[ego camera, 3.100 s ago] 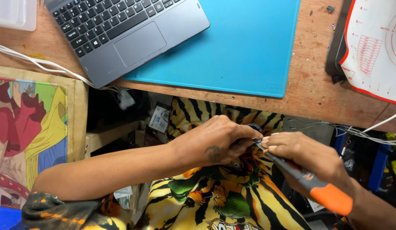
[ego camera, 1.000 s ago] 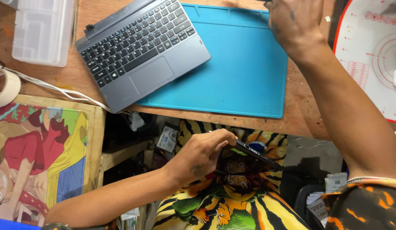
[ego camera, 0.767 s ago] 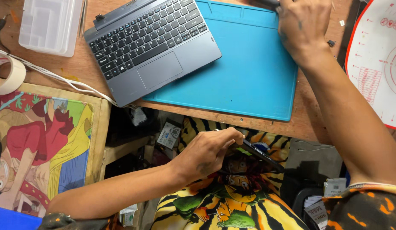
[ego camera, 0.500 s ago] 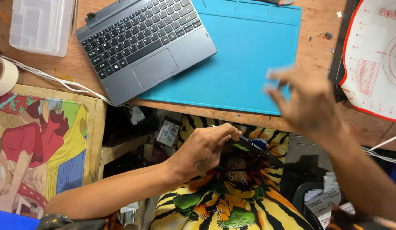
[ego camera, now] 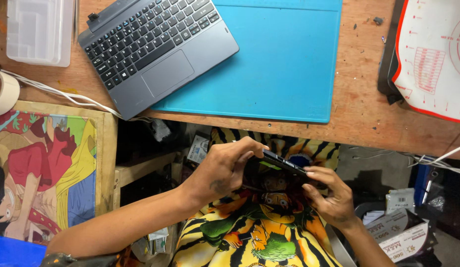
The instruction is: The person uses a small brush to clean the ports and edges of a tablet. They rotate the tablet to access different sides and continue brushing along the seams and openings.
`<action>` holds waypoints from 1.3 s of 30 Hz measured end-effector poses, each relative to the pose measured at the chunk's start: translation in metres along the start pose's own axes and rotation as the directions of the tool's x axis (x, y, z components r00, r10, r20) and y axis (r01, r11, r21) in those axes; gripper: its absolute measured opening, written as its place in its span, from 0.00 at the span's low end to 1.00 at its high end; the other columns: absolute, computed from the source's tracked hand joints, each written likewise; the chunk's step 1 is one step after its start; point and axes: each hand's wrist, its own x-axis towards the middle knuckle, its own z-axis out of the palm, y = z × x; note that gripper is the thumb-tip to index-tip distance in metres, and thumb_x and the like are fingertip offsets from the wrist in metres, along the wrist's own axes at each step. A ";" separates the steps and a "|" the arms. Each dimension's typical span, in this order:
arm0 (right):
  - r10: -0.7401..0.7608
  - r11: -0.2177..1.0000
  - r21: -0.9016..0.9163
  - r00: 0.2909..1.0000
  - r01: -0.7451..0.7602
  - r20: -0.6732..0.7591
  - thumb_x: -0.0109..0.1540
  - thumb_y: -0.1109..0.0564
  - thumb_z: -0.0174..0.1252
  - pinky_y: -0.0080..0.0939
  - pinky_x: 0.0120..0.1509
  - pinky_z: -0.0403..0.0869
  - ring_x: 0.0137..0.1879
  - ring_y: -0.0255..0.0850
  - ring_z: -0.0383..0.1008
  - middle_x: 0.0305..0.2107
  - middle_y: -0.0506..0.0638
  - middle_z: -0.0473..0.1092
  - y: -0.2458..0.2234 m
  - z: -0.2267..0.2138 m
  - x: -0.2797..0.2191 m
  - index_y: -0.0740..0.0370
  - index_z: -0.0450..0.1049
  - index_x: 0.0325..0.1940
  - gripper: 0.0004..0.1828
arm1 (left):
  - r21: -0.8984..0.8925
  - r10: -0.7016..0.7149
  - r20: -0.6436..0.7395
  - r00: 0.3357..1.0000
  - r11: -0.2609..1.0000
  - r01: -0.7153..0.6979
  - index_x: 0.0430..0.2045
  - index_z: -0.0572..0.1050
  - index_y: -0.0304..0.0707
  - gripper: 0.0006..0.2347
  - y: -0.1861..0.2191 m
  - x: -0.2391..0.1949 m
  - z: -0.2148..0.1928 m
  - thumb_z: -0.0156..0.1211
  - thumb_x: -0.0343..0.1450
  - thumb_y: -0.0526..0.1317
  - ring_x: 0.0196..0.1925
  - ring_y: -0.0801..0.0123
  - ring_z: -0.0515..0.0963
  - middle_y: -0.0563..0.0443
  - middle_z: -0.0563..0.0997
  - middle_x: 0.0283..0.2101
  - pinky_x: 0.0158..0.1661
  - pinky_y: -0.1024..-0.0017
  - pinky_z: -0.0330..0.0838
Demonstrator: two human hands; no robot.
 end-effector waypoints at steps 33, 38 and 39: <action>-0.202 0.940 0.222 0.947 0.259 -0.251 0.63 0.46 0.68 0.33 0.58 0.74 0.51 0.37 0.70 0.47 0.51 0.66 -0.063 0.029 0.036 0.63 0.66 0.52 0.25 | -0.239 0.139 0.252 0.958 0.968 -0.078 0.48 0.65 0.30 0.11 0.034 0.010 0.024 0.57 0.73 0.31 0.42 0.48 0.85 0.37 0.81 0.40 0.40 0.61 0.78; -0.032 0.927 0.356 0.972 0.116 -0.232 0.66 0.56 0.68 0.33 0.56 0.74 0.46 0.35 0.69 0.40 0.50 0.67 -0.057 0.013 0.035 0.61 0.64 0.48 0.18 | -0.163 0.151 0.256 0.955 0.980 -0.111 0.45 0.68 0.31 0.09 0.036 0.020 0.041 0.57 0.72 0.32 0.39 0.45 0.83 0.36 0.82 0.34 0.39 0.58 0.76; 0.008 0.923 0.377 0.976 0.076 -0.217 0.66 0.59 0.67 0.33 0.55 0.74 0.46 0.35 0.70 0.40 0.50 0.66 -0.056 0.009 0.035 0.61 0.64 0.49 0.17 | -0.162 0.156 0.257 0.954 0.980 -0.117 0.44 0.68 0.31 0.09 0.037 0.023 0.042 0.57 0.72 0.32 0.38 0.45 0.83 0.37 0.82 0.34 0.38 0.58 0.76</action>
